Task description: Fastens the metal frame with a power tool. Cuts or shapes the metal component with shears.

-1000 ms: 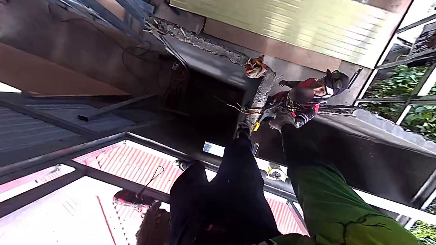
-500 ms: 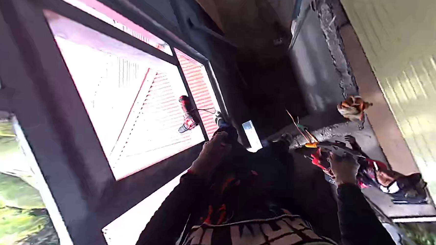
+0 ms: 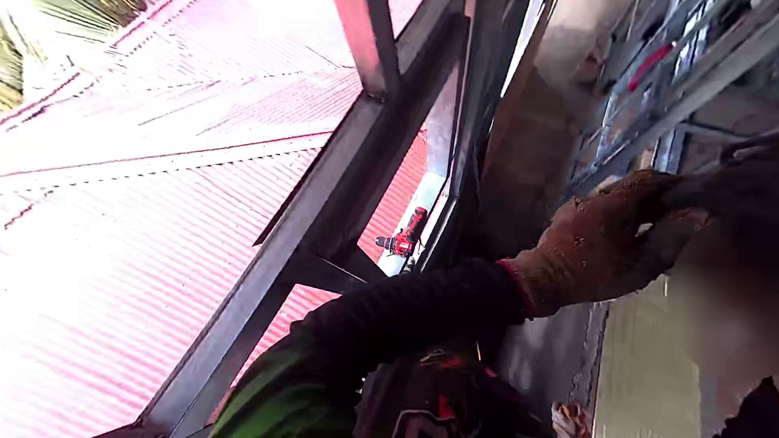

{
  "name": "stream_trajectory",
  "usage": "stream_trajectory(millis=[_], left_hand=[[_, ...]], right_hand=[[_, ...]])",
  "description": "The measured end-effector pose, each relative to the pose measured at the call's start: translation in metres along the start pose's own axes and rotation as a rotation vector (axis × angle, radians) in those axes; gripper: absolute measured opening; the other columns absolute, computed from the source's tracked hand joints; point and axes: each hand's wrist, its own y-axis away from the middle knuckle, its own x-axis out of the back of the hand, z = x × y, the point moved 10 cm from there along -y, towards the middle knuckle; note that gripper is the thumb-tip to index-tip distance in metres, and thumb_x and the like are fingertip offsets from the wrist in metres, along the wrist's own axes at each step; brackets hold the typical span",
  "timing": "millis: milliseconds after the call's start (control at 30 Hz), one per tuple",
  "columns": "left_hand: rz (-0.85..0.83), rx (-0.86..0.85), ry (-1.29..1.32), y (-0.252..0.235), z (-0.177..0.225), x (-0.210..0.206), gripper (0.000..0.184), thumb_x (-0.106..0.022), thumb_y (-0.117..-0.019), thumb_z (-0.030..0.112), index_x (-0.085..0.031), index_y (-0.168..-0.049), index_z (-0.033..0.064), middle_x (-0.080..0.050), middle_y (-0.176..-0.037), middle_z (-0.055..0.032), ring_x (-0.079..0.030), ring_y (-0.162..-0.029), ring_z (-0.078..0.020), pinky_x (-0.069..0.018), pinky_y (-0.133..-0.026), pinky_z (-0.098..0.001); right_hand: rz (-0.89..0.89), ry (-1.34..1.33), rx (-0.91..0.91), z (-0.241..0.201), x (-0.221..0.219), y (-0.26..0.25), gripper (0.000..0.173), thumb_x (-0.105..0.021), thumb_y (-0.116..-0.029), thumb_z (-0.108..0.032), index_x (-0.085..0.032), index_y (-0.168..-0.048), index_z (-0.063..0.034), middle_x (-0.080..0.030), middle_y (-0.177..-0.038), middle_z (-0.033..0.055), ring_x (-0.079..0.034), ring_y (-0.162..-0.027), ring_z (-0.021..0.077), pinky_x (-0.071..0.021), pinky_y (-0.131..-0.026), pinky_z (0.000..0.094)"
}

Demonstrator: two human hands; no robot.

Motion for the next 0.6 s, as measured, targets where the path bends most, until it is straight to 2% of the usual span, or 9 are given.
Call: stream_trajectory(millis=[33, 100, 200, 267, 333, 400, 467, 533, 600], left_hand=[[0.088, -0.035, -0.020, -0.010, 0.019, 0.027, 0.035, -0.063, -0.0968, 0.009, -0.059, -0.129, -0.0043, -0.069, -0.106, -0.0133, -0.068, -0.092, -0.0186, -0.0589, -0.080, -0.0397], [0.179, -0.106, -0.102, -0.025, 0.053, 0.080, 0.040, -0.061, -0.0972, 0.010, -0.056, -0.134, -0.0044, -0.069, -0.107, -0.0134, -0.067, -0.090, -0.0175, -0.0579, -0.078, -0.0351], [0.305, -0.242, -0.156, -0.045, 0.078, 0.162, 0.032, -0.062, -0.0994, 0.013, -0.059, -0.124, -0.0067, -0.068, -0.091, -0.0102, -0.066, -0.076, -0.0128, -0.0578, -0.068, -0.0312], [0.391, -0.233, -0.241, -0.045, 0.079, 0.217, 0.030, -0.058, -0.1038, 0.020, -0.061, -0.121, -0.0043, -0.068, -0.091, -0.0066, -0.065, -0.076, -0.0085, -0.0581, -0.069, -0.0285], [0.472, -0.078, -0.340, -0.035, 0.074, 0.262, 0.031, -0.053, -0.1075, 0.027, -0.062, -0.124, 0.0022, -0.068, -0.094, -0.0025, -0.066, -0.078, -0.0067, -0.0584, -0.071, -0.0274], [0.543, 0.160, -0.308, -0.021, 0.056, 0.300, 0.033, -0.046, -0.1097, 0.036, -0.060, -0.122, 0.0089, -0.064, -0.085, -0.0003, -0.065, -0.067, -0.0098, -0.0609, -0.060, -0.0325], [0.567, 0.308, -0.242, 0.004, 0.035, 0.323, 0.035, -0.042, -0.1100, 0.044, -0.058, -0.119, 0.0140, -0.059, -0.078, -0.0013, -0.059, -0.058, -0.0136, -0.0543, -0.049, -0.0333], [0.562, 0.364, -0.168, 0.029, 0.021, 0.333, 0.036, -0.042, -0.1092, 0.049, -0.057, -0.116, 0.0168, -0.057, -0.071, -0.0039, -0.054, -0.048, -0.0160, -0.0470, -0.038, -0.0317], [0.583, 0.349, -0.096, 0.027, 0.010, 0.345, 0.035, -0.042, -0.1093, 0.047, -0.057, -0.116, 0.0163, -0.058, -0.072, -0.0018, -0.055, -0.050, -0.0139, -0.0485, -0.041, -0.0300]], right_hand=[[0.025, -0.019, 0.061, -0.031, 0.020, -0.021, 0.055, -0.055, -0.1012, -0.050, -0.059, -0.132, -0.0048, -0.067, -0.108, 0.0198, -0.067, -0.092, 0.0324, -0.0554, -0.077, 0.0574], [0.035, -0.112, 0.092, -0.084, 0.048, -0.058, 0.054, -0.058, -0.1004, -0.051, -0.055, -0.135, -0.0096, -0.066, -0.100, 0.0096, -0.066, -0.078, 0.0188, -0.0582, -0.064, 0.0431], [0.030, -0.179, 0.189, -0.146, 0.056, -0.106, 0.063, -0.059, -0.0976, -0.060, -0.046, -0.142, -0.0181, -0.065, -0.097, 0.0048, -0.067, -0.070, 0.0161, -0.0590, -0.055, 0.0413], [0.058, -0.265, 0.319, -0.195, 0.047, -0.120, 0.057, -0.063, -0.0991, -0.051, -0.044, -0.144, -0.0215, -0.065, -0.097, 0.0010, -0.067, -0.071, 0.0132, -0.0594, -0.055, 0.0390], [0.148, -0.244, 0.432, -0.248, 0.039, -0.119, 0.053, -0.063, -0.1012, -0.039, -0.041, -0.144, -0.0167, -0.063, -0.090, 0.0018, -0.063, -0.063, 0.0140, -0.0545, -0.048, 0.0371], [0.262, -0.163, 0.496, -0.281, 0.021, -0.124, 0.051, -0.062, -0.1019, -0.031, -0.042, -0.145, -0.0120, -0.063, -0.095, 0.0066, -0.063, -0.067, 0.0187, -0.0539, -0.051, 0.0404], [0.332, -0.127, 0.553, -0.303, -0.006, -0.132, 0.051, -0.062, -0.1023, -0.028, -0.044, -0.147, -0.0103, -0.061, -0.109, 0.0118, -0.064, -0.080, 0.0221, -0.0558, -0.062, 0.0411], [0.369, -0.149, 0.606, -0.319, -0.032, -0.145, 0.050, -0.061, -0.1028, -0.027, -0.046, -0.147, -0.0082, -0.060, -0.116, 0.0149, -0.065, -0.093, 0.0247, -0.0576, -0.072, 0.0402], [0.471, -0.166, 0.673, -0.333, -0.048, -0.166, 0.042, -0.061, -0.1028, -0.024, -0.055, -0.139, -0.0033, -0.063, -0.116, 0.0171, -0.067, -0.100, 0.0275, -0.0585, -0.079, 0.0402]])
